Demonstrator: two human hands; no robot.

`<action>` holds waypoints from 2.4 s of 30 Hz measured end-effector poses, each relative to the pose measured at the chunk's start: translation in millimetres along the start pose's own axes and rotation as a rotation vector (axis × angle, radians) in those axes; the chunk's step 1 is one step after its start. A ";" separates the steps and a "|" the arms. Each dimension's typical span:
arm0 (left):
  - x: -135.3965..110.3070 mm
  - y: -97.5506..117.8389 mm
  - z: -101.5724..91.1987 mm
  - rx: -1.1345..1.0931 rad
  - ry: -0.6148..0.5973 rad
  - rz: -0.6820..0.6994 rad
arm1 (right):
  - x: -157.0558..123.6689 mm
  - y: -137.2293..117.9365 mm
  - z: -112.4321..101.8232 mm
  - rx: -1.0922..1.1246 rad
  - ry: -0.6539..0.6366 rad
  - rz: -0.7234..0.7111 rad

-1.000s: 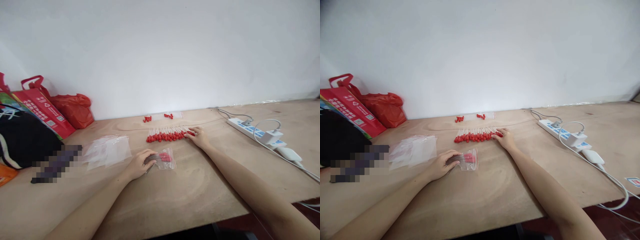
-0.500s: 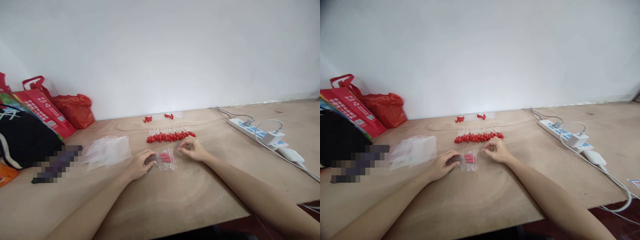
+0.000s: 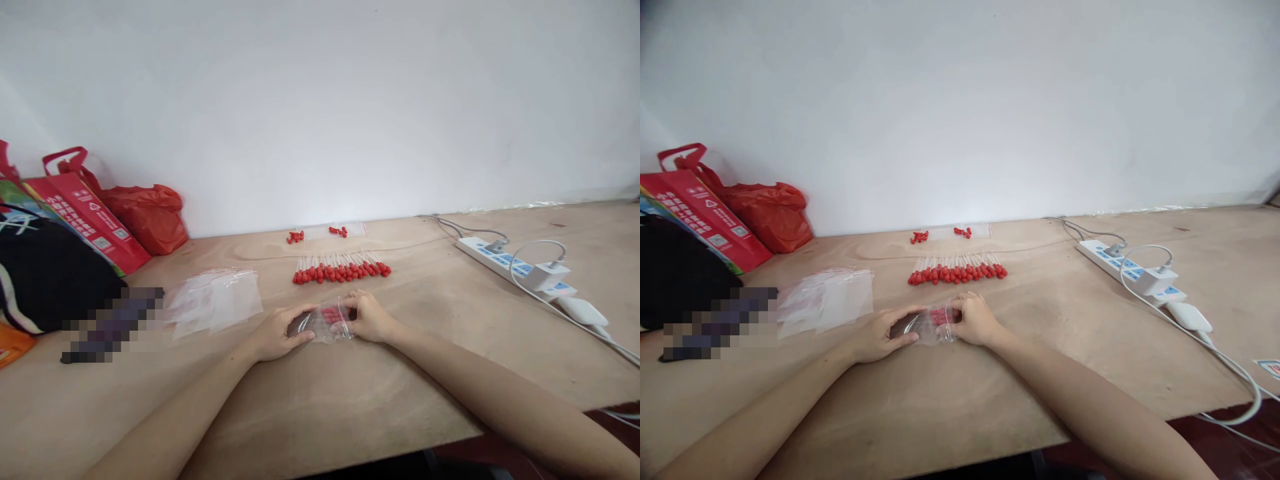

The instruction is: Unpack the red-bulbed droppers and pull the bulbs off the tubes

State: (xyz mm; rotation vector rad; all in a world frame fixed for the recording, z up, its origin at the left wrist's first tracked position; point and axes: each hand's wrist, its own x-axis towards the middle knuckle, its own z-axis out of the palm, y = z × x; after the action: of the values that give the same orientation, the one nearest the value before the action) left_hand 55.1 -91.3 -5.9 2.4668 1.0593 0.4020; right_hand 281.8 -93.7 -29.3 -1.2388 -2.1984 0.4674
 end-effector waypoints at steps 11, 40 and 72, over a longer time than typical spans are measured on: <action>-1.3 -4.6 -0.4 -0.040 -0.056 0.023 | -3.8 -0.9 -13.5 0.035 -0.041 -0.079; -4.2 0.2 -4.9 -0.035 -0.074 -0.004 | -12.6 27.5 -37.1 0.502 -0.225 0.171; -8.0 -15.3 -16.7 0.099 -0.032 0.006 | -10.3 54.6 -54.4 0.809 -0.135 0.207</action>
State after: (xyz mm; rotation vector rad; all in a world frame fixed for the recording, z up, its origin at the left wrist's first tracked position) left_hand 33.3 -83.4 0.4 2.5547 1.0837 0.3173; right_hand 356.3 -73.4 -20.1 -0.9795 -1.6748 1.3873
